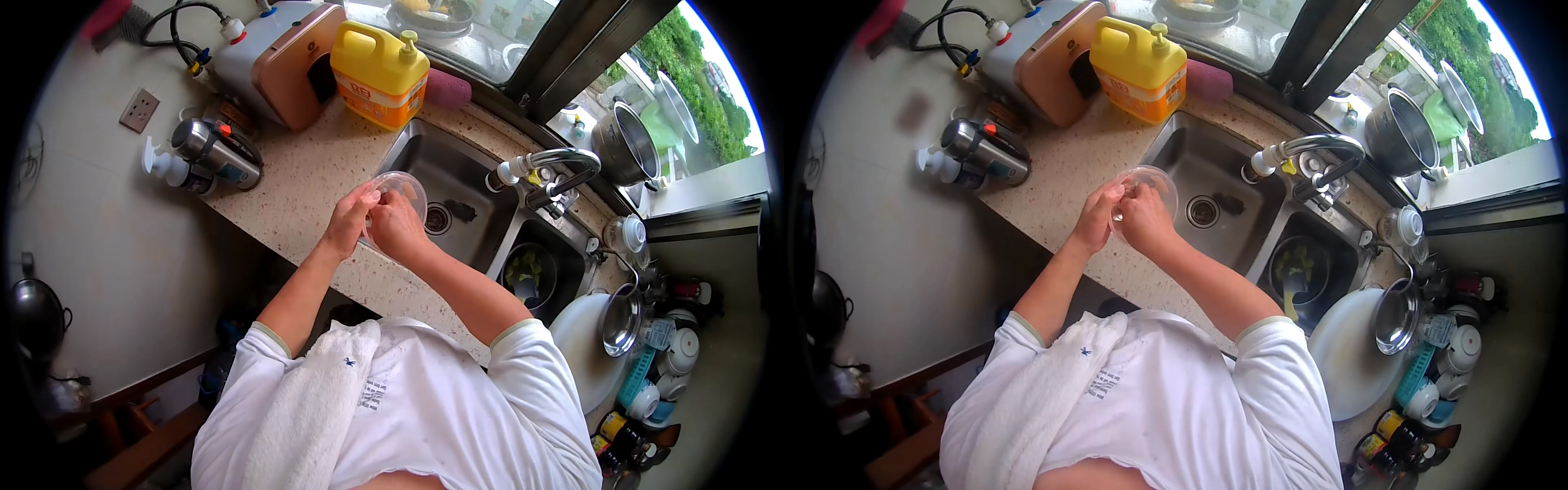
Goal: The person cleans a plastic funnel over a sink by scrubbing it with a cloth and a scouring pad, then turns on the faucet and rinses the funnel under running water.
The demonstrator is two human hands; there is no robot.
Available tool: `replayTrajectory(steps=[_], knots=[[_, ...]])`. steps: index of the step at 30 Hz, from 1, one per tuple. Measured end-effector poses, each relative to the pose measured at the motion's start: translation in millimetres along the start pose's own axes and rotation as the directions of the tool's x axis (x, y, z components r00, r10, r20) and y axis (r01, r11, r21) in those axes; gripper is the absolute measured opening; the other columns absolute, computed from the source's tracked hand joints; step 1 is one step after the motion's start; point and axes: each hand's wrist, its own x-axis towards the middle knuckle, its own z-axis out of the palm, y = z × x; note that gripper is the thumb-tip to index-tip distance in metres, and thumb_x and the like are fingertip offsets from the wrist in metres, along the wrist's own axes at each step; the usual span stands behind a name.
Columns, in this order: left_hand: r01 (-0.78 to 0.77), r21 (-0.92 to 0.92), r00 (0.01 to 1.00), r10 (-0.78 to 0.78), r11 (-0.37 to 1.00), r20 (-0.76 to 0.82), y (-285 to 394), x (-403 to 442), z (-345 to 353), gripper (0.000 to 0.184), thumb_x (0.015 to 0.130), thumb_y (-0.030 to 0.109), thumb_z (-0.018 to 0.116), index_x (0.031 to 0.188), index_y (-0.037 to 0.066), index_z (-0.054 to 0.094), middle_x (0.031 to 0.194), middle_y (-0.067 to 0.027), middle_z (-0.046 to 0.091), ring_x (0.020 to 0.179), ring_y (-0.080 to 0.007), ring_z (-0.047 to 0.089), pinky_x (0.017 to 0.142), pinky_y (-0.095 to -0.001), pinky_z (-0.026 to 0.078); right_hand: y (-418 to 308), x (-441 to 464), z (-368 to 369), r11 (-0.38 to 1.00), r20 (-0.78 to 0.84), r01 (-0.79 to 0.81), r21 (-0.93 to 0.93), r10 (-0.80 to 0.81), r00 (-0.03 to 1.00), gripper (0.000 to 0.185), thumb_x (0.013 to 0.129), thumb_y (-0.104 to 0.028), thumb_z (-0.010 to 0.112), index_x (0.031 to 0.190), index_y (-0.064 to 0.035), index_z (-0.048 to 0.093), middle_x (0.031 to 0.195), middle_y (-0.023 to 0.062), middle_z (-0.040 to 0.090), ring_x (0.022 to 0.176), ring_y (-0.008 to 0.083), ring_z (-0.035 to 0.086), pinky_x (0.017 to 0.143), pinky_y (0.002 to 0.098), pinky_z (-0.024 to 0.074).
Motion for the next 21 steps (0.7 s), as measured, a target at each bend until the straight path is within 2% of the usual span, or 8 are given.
replayTrajectory(steps=[4, 6, 8, 9, 10, 13, 17, 21], knots=[[-0.143, 0.242, 0.988, 0.151, 0.96, -0.013, -7.2, -4.8, 7.1, 0.06, 0.086, 0.032, 0.056, 0.13, -0.008, 0.044, 0.121, -0.0124, 0.055, 0.111, -0.018, 0.052, 0.096, -0.0277, 0.04, 16.6, 3.5, 14.9, 0.974, 0.232, -0.206, 0.096, 0.179, 0.956, 0.013, 0.075, -0.008, 0.065, 0.087, -0.0022, 0.065, 0.101, 0.0222, 0.06, 0.093, 0.0366, 0.059, 0.078, 0.0425, 0.0484], [-0.16, 0.331, 0.984, 0.178, 0.93, -0.026, -7.0, -7.8, 8.9, 0.061, 0.085, 0.032, 0.056, 0.129, -0.009, 0.045, 0.121, -0.0125, 0.055, 0.111, -0.0175, 0.052, 0.095, -0.0278, 0.04, 23.5, 2.6, 24.5, 0.658, 0.215, -0.332, 0.676, 0.254, 0.943, 0.016, 0.077, -0.016, 0.065, 0.089, -0.006, 0.069, 0.103, 0.0196, 0.061, 0.095, 0.037, 0.058, 0.081, 0.0436, 0.0482], [-0.021, 0.226, 1.0, 0.022, 0.974, -0.003, -6.9, -5.6, 3.9, 0.06, 0.085, 0.033, 0.057, 0.128, -0.007, 0.046, 0.119, -0.0128, 0.056, 0.11, -0.0184, 0.053, 0.094, -0.0288, 0.043, 29.6, -2.5, 26.6, 0.704, 0.146, -0.196, 0.683, 0.132, 0.98, 0.018, 0.08, -0.02, 0.064, 0.092, -0.0088, 0.071, 0.107, 0.0173, 0.06, 0.096, 0.036, 0.057, 0.083, 0.0437, 0.0484], [0.052, 0.175, 0.998, -0.055, 0.983, 0.014, -7.4, -5.7, 0.4, 0.06, 0.085, 0.034, 0.057, 0.128, -0.006, 0.047, 0.118, -0.0129, 0.056, 0.109, -0.0188, 0.053, 0.093, -0.0293, 0.044, 33.7, -9.1, 22.9, 0.913, 0.127, -0.008, 0.407, -0.048, 0.991, 0.019, 0.081, -0.02, 0.063, 0.094, -0.0098, 0.071, 0.109, 0.0163, 0.06, 0.097, 0.0349, 0.057, 0.083, 0.0433, 0.0488], [0.132, 0.09, 0.991, -0.134, 0.987, 0.017, -14.6, -7.1, -4.8, 0.059, 0.085, 0.036, 0.057, 0.127, -0.005, 0.048, 0.118, -0.0132, 0.056, 0.109, -0.0194, 0.054, 0.091, -0.0309, 0.045, 32.8, -14.2, 16.1, 0.974, 0.168, 0.21, 0.085, -0.221, 0.961, 0.02, 0.082, -0.021, 0.062, 0.097, -0.0108, 0.071, 0.111, 0.0153, 0.059, 0.098, 0.0338, 0.057, 0.083, 0.0429, 0.0491], [0.338, -0.091, 0.941, -0.336, 0.937, 0.041, -33.8, -1.7, -16.0, 0.057, 0.086, 0.043, 0.055, 0.123, 0.0, 0.05, 0.117, -0.013, 0.056, 0.107, -0.0212, 0.056, 0.085, -0.0362, 0.05, 14.8, -14.4, -15.1, 0.967, 0.642, 0.188, -0.17, -0.037, 0.766, 0.021, 0.082, -0.02, 0.062, 0.1, -0.0141, 0.07, 0.114, 0.0118, 0.058, 0.104, 0.0298, 0.055, 0.086, 0.039, 0.0486], [0.482, -0.115, 0.875, -0.468, 0.869, 0.127, -20.9, 1.2, -13.1, 0.056, 0.088, 0.047, 0.048, 0.121, 0.002, 0.051, 0.114, -0.0122, 0.056, 0.102, -0.0219, 0.057, 0.081, -0.0443, 0.053, 33.7, -20.3, -26.0, 0.866, 0.455, 0.443, -0.233, -0.306, 0.836, 0.02, 0.08, -0.02, 0.062, 0.096, -0.0098, 0.07, 0.103, 0.007, 0.057, 0.102, 0.0247, 0.054, 0.085, 0.0331, 0.0477], [0.607, -0.151, 0.793, -0.584, 0.78, 0.174, 2.8, -9.1, -5.4, 0.058, 0.089, 0.051, 0.043, 0.123, 0.005, 0.05, 0.114, -0.0136, 0.056, 0.101, -0.0249, 0.057, 0.08, -0.049, 0.053, 23.0, -9.8, -52.4, 0.762, 0.247, 0.511, -0.398, -0.447, 0.859, 0.019, 0.078, -0.018, 0.061, 0.089, -0.0048, 0.069, 0.094, 0.0041, 0.055, 0.092, 0.0211, 0.053, 0.08, 0.0295, 0.0479]])
